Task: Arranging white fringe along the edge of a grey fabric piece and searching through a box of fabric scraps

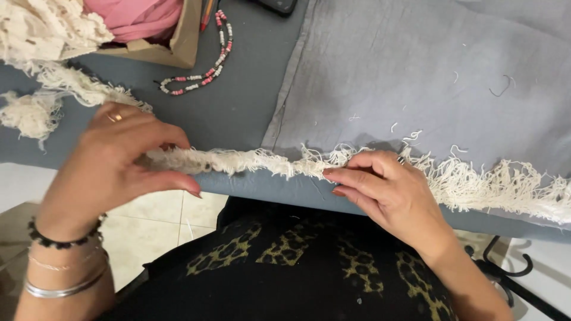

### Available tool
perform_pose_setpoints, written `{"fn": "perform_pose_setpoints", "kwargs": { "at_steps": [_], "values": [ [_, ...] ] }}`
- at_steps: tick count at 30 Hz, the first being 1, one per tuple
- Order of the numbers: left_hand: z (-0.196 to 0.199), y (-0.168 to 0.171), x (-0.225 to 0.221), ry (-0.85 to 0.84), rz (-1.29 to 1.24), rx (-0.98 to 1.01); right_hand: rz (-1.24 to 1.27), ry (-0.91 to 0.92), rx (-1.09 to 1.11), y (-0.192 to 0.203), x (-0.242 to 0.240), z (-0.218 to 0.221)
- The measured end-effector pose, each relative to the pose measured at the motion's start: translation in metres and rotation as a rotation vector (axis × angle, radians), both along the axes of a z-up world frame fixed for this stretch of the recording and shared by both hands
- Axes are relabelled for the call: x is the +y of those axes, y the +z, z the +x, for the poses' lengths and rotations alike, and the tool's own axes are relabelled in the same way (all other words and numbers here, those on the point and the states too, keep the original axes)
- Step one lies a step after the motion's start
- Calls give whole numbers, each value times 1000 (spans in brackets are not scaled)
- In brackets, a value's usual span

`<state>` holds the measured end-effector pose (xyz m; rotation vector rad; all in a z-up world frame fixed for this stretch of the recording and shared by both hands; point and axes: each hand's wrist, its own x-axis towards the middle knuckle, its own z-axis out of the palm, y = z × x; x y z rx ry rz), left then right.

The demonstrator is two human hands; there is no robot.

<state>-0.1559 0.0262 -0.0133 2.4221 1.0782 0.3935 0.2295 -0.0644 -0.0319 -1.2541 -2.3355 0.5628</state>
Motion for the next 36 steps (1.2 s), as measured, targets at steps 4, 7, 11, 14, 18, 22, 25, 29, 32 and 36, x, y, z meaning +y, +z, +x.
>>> {"fn": "perform_pose_setpoints", "kwargs": {
  "at_steps": [4, 7, 11, 14, 18, 22, 25, 29, 32, 36],
  "values": [
    [-13, 8, 8, -122, 30, 73, -14, 16, 25, 4, 3, -3],
    [-22, 9, 4, -32, 320, 199, 14, 54, -43, -1, 0, 0],
    [-17, 13, -7, -55, 781, 129, -3, 40, -62, 6, 1, -3],
    [-24, -3, -7, -81, 955, 258, 15, 52, -68, 4, 1, -1],
    [-53, -35, -8, 90, 989, 580, 7, 48, -70, 3, 0, 1],
    [-70, -32, -13, 253, 671, 452, -15, 50, -63, 6, 2, 0],
    [-52, 8, -9, 273, 415, 617, -5, 40, -72, 7, 2, -1],
    [-28, 39, -10, 218, 358, 498, 0, 58, -34, 7, 5, -3],
    [26, 45, -7, 41, 214, 185, -20, 65, -25, 5, 2, -2],
    [55, 12, 1, -221, 94, 209, -26, 50, -32, 7, 2, -2]
  ]
}}
